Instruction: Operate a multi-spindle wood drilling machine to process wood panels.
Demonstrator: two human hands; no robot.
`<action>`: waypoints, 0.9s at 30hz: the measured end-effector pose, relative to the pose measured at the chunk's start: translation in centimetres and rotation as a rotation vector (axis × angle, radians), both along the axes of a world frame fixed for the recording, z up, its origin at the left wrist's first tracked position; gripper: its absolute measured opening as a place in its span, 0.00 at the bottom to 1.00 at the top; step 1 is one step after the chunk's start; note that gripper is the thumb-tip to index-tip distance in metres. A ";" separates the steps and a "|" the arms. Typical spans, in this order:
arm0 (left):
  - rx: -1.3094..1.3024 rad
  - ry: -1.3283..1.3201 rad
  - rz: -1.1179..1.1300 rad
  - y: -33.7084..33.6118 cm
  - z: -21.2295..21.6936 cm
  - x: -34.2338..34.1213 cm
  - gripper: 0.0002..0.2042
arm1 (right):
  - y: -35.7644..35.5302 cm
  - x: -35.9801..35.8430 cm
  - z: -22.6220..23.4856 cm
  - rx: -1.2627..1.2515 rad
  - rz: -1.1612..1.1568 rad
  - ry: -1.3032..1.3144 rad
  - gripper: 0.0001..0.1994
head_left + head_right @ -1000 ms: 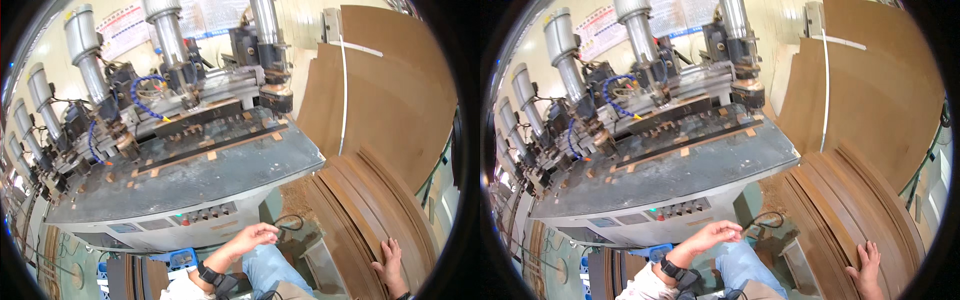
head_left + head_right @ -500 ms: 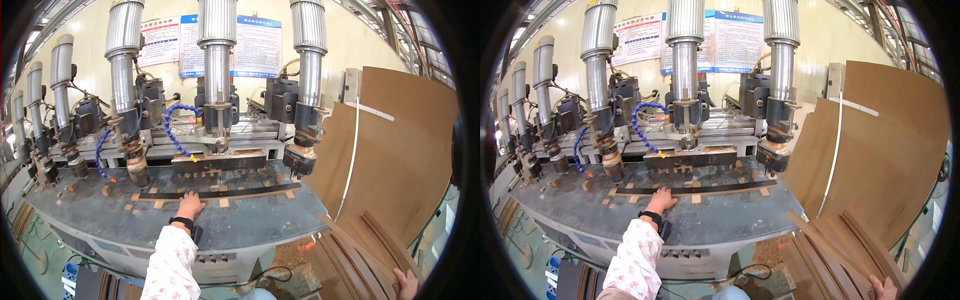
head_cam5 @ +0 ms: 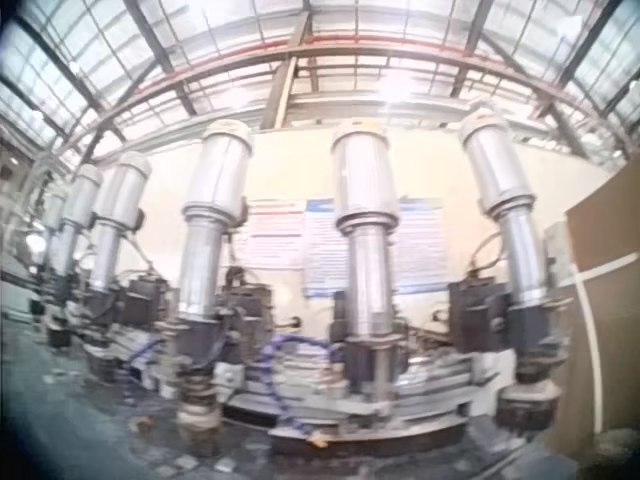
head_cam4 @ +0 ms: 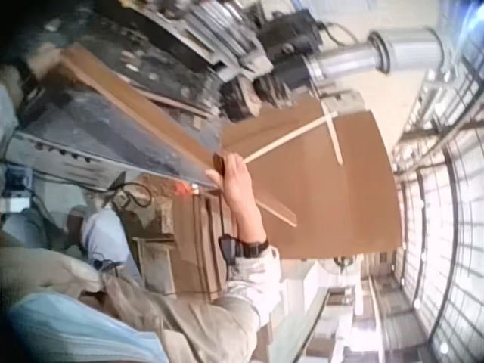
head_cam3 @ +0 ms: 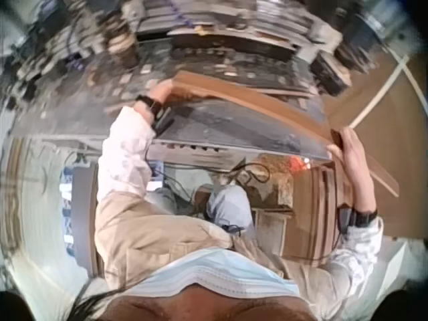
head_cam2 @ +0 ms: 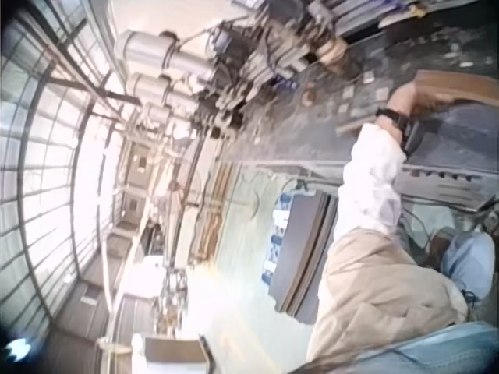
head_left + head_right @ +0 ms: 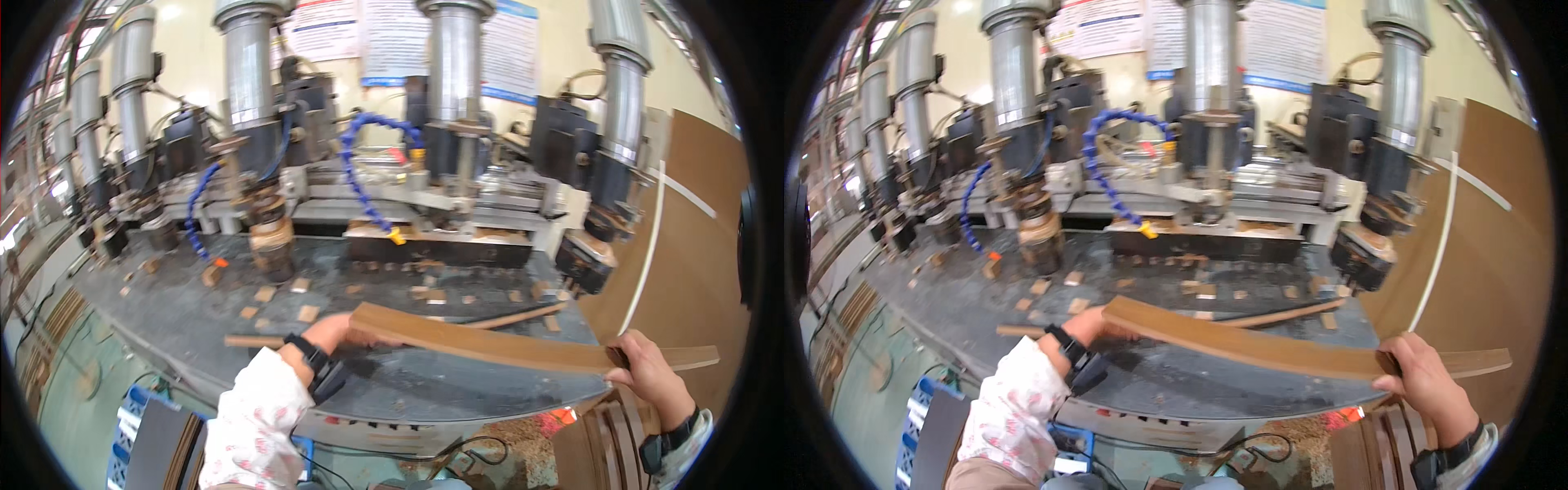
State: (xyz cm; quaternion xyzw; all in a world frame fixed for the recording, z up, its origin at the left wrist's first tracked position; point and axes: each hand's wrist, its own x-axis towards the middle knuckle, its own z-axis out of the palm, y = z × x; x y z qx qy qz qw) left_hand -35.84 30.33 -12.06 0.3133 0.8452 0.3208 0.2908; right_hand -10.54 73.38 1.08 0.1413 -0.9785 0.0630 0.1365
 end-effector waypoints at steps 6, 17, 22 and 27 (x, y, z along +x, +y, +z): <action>-0.085 0.152 0.290 -14.7 -1.3 22.3 0.27 | -7.5 -14.5 -8.9 -0.116 0.322 -0.137 0.21; -0.279 0.312 1.071 -19.3 -11.5 50.5 0.24 | -10.4 -25.9 -17.2 0.014 0.161 0.066 0.23; -0.295 0.188 1.272 -20.4 -16.6 53.8 0.20 | -12.3 -29.5 -16.4 -0.075 0.044 -0.066 0.25; -0.398 0.196 1.295 -22.7 -20.7 54.8 0.17 | -11.4 -29.5 -15.8 -0.203 0.044 -0.173 0.24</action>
